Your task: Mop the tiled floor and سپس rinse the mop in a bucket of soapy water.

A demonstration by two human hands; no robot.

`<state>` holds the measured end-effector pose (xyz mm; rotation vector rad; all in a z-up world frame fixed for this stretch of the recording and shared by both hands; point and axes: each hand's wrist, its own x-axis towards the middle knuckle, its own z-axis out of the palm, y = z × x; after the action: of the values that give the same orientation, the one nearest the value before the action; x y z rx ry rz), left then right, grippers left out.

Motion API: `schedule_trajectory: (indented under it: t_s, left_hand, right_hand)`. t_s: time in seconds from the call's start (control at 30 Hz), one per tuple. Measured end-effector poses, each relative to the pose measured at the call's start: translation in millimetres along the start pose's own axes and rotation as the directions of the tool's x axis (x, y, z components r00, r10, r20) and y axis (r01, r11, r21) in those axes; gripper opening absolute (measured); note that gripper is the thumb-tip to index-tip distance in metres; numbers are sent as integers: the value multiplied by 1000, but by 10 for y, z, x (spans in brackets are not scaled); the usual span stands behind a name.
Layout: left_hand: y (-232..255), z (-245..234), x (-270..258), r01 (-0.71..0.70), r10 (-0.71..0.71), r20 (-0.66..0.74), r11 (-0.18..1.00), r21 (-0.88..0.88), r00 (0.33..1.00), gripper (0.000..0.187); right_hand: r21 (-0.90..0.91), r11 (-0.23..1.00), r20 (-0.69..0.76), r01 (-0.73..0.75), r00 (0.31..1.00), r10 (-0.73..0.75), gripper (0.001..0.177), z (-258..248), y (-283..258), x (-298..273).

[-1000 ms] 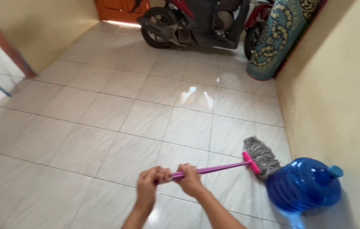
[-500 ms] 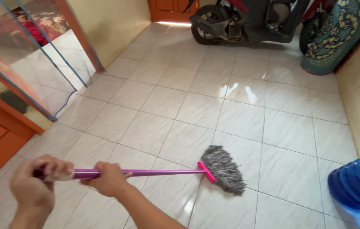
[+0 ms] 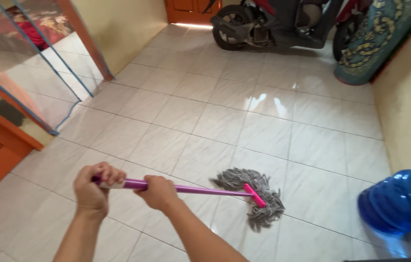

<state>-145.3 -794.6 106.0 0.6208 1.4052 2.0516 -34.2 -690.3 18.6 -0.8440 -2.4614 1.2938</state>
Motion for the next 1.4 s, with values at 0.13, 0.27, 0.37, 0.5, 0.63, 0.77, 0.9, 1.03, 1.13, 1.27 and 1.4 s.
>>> schedule_trajectory:
  t_s: [0.13, 0.27, 0.37, 0.5, 0.63, 0.77, 0.9, 1.03, 1.13, 1.27, 1.4]
  left_hand:
    - [-675, 877, -292, 38, -31, 77, 995, -90, 997, 32]
    - [-1400, 1899, -598, 75, -53, 239, 994, -85, 970, 39]
    - [-1901, 2569, -856, 200, -166, 336, 977, -71, 927, 35]
    - [-1999, 3097, -1098, 308, -273, 460, 951, -2, 845, 29]
    - [-1911, 2740, -1103, 294, -264, 467, 956, 8, 844, 31]
    - [-1633, 1662, -1095, 322, -295, 323, 946, -34, 899, 34]
    - [-1087, 110, -1050, 276, -257, 180, 957, -88, 949, 32]
    - [-47, -1430, -991, 143, -137, 94, 988, -66, 986, 29]
    - [932, -2271, -964, 83, -83, 23, 997, 8, 996, 31]
    - [2008, -2860, -955, 25, -6, -95, 980, 199, 995, 30]
    - [2385, -3346, -888, -52, 110, -126, 918, 392, 986, 32]
  right_hand:
    - [-8, 997, -85, -73, 994, 72, 30, -656, 898, -472]
    - [-21, 991, -108, -132, 986, 129, 27, -1479, 1884, -1017]
    - [9, 975, -71, -220, 973, 221, 28, -2073, 2561, -1450]
    - [-26, 935, -93, -354, 932, 350, 32, -2414, 3245, -1786]
    - [-21, 895, -136, -445, 888, 439, 32, -2008, 3223, -1642]
    - [-107, 928, -147, -358, 928, 341, 29, -963, 2906, -1261]
    - [-106, 970, -87, -218, 974, 209, 26, 344, 1875, -895]
    - [-47, 992, -66, -114, 992, 111, 28, 1567, 304, -632]
    - [73, 985, -86, -154, 983, 160, 29, 2254, -949, -480]
    - [240, 969, 4, -55, 998, 55, 35, 2915, -1993, -237]
    - [304, 951, 194, 57, 974, -121, 43, 3037, -2542, -189]
